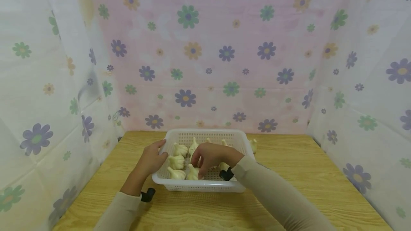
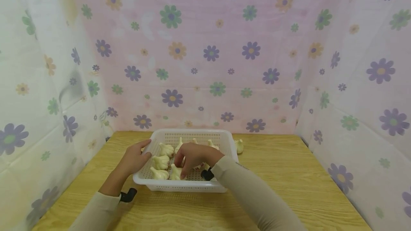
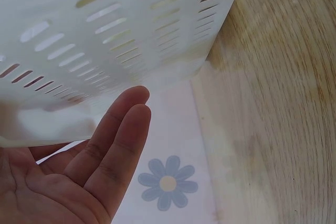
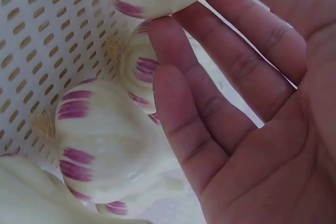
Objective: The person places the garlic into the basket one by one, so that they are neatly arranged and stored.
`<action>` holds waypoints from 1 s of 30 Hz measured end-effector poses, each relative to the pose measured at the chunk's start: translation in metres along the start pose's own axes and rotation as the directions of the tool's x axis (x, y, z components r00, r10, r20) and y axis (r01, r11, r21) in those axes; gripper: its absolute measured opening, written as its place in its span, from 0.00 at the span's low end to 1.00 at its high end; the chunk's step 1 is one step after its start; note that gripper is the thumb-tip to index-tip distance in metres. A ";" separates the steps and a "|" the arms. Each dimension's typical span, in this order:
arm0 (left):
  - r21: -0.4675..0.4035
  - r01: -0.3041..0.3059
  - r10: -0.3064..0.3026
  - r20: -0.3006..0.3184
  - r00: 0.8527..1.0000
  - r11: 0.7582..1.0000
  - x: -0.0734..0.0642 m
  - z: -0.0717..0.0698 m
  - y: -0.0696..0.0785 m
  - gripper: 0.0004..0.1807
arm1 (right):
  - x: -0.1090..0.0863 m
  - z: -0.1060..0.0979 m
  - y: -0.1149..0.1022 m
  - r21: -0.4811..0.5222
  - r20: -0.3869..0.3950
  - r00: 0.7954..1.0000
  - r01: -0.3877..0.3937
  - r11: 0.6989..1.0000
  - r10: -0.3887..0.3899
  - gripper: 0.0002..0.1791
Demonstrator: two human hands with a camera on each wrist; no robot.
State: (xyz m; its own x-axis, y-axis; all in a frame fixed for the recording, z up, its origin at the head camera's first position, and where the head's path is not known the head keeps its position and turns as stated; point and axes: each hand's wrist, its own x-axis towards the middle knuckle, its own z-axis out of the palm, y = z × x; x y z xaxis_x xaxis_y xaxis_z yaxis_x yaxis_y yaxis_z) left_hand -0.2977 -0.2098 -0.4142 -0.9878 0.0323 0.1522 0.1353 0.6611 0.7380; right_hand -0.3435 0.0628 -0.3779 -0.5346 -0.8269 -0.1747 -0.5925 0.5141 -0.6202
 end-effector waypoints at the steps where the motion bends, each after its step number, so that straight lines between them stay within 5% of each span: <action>1: 0.003 -0.001 0.001 -0.002 1.000 1.000 0.000 0.000 0.000 0.34 | 0.000 0.000 0.000 0.001 -0.001 1.000 -0.003 1.000 0.003 0.18; 30: 0.021 -0.004 0.004 -0.005 1.000 1.000 -0.002 0.000 0.002 0.34 | -0.001 -0.009 0.007 -0.043 -0.015 1.000 0.020 0.999 -0.021 0.24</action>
State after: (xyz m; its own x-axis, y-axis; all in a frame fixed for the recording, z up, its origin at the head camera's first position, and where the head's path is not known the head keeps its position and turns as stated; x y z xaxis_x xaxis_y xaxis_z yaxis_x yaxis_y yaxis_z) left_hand -0.2954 -0.2083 -0.4132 -0.9869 0.0311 0.1584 0.1374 0.6768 0.7233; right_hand -0.3521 0.0694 -0.3751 -0.5312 -0.8338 -0.1500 -0.6288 0.5067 -0.5897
